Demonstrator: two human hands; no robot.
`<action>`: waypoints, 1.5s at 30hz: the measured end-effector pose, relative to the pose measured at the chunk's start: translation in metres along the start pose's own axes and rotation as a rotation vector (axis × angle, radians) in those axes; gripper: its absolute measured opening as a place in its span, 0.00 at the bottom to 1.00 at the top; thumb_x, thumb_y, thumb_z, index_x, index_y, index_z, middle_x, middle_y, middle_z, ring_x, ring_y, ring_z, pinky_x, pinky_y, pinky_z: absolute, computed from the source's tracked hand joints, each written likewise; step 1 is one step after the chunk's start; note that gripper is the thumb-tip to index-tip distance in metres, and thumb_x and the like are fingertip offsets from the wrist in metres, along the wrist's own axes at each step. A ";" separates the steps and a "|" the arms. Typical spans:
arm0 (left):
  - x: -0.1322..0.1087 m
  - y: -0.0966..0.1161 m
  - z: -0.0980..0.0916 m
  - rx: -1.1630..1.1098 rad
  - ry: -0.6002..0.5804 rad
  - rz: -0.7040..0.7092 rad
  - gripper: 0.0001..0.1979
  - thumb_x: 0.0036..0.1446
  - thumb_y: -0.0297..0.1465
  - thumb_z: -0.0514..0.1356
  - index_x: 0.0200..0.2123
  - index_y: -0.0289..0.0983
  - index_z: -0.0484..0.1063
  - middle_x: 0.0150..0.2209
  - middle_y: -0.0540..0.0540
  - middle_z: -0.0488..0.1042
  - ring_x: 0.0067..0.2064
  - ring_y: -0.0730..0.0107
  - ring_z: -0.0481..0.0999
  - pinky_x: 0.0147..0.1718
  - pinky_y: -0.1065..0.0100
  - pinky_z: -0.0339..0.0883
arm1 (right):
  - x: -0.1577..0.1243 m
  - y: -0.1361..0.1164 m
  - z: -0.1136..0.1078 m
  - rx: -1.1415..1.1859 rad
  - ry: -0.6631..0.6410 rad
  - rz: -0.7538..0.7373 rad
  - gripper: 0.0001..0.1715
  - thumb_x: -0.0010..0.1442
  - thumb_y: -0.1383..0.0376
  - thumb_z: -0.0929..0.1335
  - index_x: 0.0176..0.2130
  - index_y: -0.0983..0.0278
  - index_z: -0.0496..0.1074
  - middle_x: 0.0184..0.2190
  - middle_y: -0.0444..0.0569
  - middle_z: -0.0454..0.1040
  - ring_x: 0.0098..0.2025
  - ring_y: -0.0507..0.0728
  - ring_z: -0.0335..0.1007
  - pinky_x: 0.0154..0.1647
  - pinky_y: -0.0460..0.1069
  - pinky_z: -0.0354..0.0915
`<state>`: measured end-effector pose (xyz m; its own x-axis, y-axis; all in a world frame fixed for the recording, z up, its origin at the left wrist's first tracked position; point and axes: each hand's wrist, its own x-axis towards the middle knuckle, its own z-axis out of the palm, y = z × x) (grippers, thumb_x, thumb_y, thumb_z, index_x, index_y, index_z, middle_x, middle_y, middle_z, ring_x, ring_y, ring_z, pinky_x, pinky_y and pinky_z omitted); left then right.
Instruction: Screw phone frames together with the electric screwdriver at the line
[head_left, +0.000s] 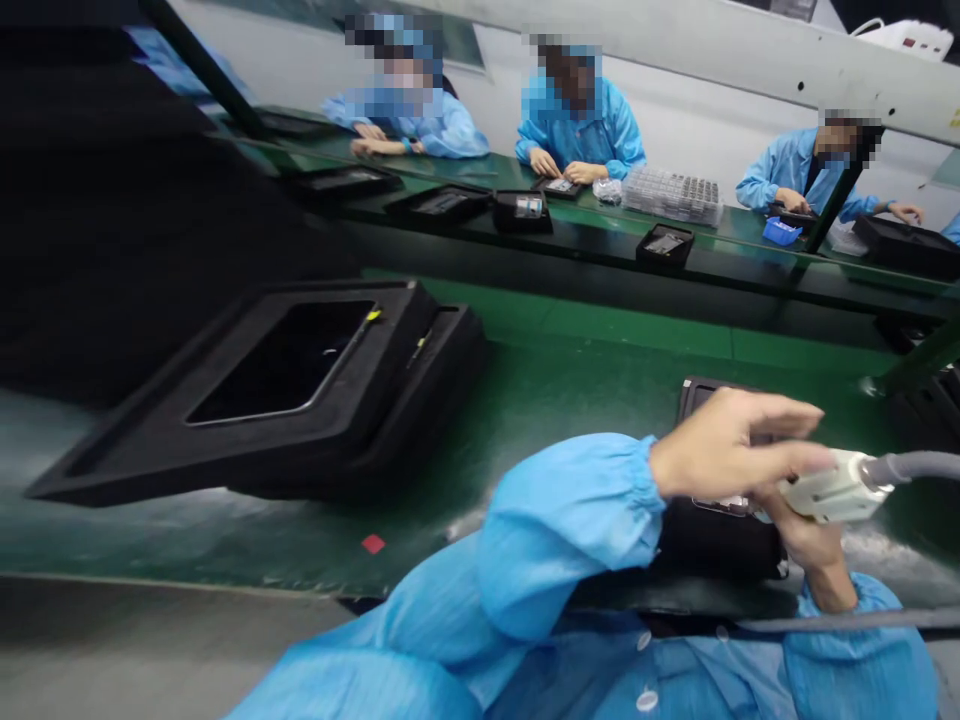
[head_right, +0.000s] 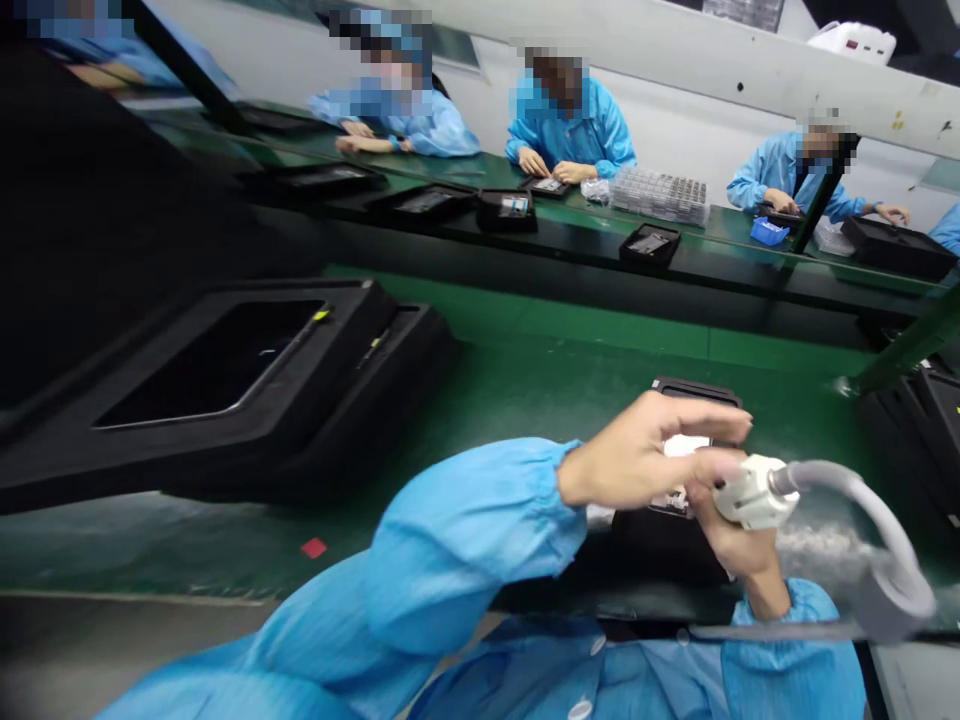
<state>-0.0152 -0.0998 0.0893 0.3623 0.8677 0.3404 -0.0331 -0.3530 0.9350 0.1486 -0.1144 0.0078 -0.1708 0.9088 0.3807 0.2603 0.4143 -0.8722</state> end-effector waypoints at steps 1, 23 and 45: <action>0.000 -0.005 -0.011 -0.042 0.084 -0.028 0.21 0.54 0.39 0.65 0.48 0.32 0.74 0.46 0.40 0.77 0.48 0.59 0.77 0.49 0.63 0.71 | 0.002 -0.004 -0.001 0.042 -0.038 -0.032 0.15 0.60 0.57 0.70 0.42 0.65 0.70 0.24 0.42 0.72 0.25 0.52 0.71 0.29 0.48 0.70; -0.026 -0.103 0.056 0.741 0.123 -0.584 0.48 0.49 0.34 0.61 0.67 0.26 0.40 0.68 0.31 0.29 0.69 0.54 0.26 0.66 0.49 0.29 | 0.027 0.156 -0.129 -0.935 0.083 -0.102 0.40 0.57 0.73 0.57 0.67 0.70 0.50 0.68 0.60 0.47 0.67 0.67 0.49 0.63 0.63 0.57; -0.078 -0.112 0.000 0.501 0.509 -0.484 0.33 0.58 0.41 0.54 0.63 0.30 0.57 0.66 0.34 0.53 0.69 0.52 0.42 0.67 0.45 0.32 | -0.017 0.081 0.012 -0.604 0.054 0.215 0.30 0.65 0.52 0.56 0.48 0.71 0.72 0.36 0.63 0.76 0.40 0.68 0.75 0.39 0.58 0.69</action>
<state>-0.0399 -0.1274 -0.0422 -0.2355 0.9714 0.0312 0.4756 0.0871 0.8754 0.1614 -0.0972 -0.0732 -0.0116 0.9694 0.2452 0.7757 0.1635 -0.6096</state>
